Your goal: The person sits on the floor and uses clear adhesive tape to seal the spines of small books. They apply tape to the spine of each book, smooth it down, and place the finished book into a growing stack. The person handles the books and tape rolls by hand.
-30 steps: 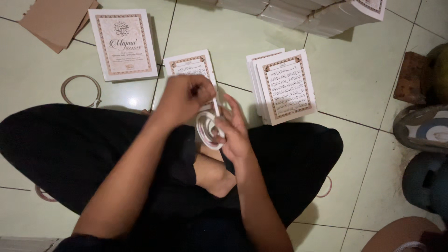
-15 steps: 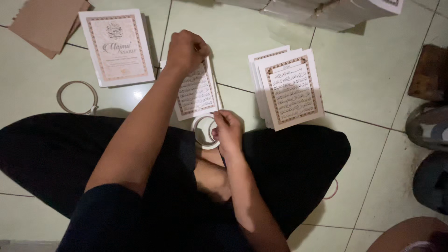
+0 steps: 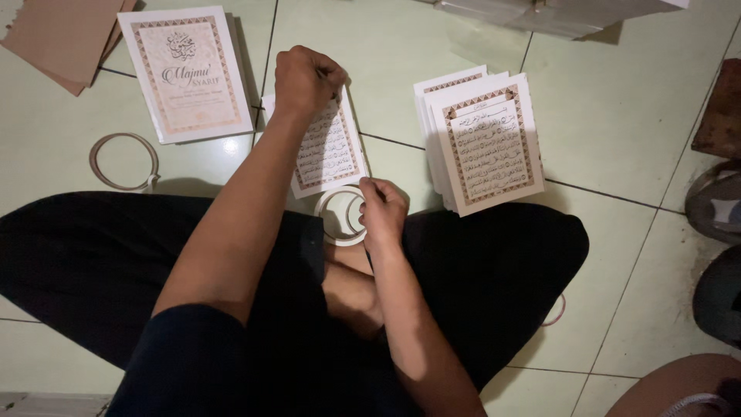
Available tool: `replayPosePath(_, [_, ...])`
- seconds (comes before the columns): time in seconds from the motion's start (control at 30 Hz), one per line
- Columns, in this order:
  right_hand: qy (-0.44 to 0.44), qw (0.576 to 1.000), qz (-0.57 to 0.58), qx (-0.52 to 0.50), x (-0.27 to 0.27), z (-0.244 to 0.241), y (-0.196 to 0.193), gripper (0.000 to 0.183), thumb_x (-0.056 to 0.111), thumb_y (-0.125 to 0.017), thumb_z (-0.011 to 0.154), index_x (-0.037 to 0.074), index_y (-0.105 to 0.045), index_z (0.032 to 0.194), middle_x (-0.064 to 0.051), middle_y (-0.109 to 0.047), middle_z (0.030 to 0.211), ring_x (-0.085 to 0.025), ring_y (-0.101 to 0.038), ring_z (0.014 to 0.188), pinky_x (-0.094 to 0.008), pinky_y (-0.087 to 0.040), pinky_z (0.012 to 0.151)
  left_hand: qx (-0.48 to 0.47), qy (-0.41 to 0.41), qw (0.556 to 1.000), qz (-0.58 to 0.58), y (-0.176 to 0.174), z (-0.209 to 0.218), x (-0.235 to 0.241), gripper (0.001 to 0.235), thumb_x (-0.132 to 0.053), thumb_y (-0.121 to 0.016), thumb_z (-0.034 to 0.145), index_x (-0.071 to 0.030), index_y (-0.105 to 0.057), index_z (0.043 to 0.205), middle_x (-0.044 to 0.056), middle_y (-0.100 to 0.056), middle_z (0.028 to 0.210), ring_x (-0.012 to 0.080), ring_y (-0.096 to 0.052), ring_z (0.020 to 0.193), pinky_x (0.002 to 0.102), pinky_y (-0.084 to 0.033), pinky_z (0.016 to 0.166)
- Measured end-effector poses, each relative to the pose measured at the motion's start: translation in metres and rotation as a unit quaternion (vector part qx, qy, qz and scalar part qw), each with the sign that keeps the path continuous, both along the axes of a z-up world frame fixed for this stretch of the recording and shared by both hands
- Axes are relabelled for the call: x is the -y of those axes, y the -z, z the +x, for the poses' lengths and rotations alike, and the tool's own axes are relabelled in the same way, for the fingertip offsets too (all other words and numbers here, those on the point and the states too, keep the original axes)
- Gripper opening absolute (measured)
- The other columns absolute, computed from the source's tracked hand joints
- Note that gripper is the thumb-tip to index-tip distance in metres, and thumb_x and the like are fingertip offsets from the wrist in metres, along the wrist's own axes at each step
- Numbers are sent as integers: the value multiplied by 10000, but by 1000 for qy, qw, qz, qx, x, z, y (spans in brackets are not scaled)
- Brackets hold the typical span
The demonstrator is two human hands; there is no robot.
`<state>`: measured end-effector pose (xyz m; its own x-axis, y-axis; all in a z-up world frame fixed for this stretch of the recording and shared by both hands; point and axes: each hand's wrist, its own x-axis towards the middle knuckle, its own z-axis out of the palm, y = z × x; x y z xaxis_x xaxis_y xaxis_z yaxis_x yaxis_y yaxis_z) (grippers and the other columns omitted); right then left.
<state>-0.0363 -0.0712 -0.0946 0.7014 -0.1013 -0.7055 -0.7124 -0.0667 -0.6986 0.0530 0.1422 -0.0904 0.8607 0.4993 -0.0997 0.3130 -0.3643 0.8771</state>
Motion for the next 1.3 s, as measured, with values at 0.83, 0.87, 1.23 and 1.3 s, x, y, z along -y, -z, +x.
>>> replayPosePath(0.83, [5,1000,16,-10,1,8,-15,117,107,-751,831,31,-685,769,-21,-457,608,-111,-391,491,-256,-257,384,-17,-66,998,4,3,-4,12,114,-49,-776,826,-120,-815,746,1,-748,632,99,-682,596,289,-580,611])
replayPosePath(0.87, [6,1000,12,-12,0,8,-15,114,109,-756,833,35,-696,769,-22,-465,596,-107,-398,486,-250,-259,379,-11,-69,998,3,2,-4,13,119,-53,-775,817,-123,-810,728,-3,-736,592,86,-683,582,290,-587,613])
replayPosePath(1.23, [12,1000,9,-10,-1,9,-15,116,91,-730,811,43,-672,723,-7,-396,562,-106,-350,483,-254,-227,381,-32,-81,996,24,12,0,9,102,-73,-828,793,-151,-816,728,-11,-759,658,104,-703,630,304,-600,624])
replayPosePath(1.3, [0,1000,-2,-5,-1,8,-17,134,112,-716,826,65,-657,715,-2,-401,566,-99,-357,481,-250,-237,384,-30,-78,996,19,10,-1,10,115,-46,-786,810,-137,-814,745,-12,-765,679,103,-709,650,303,-591,624])
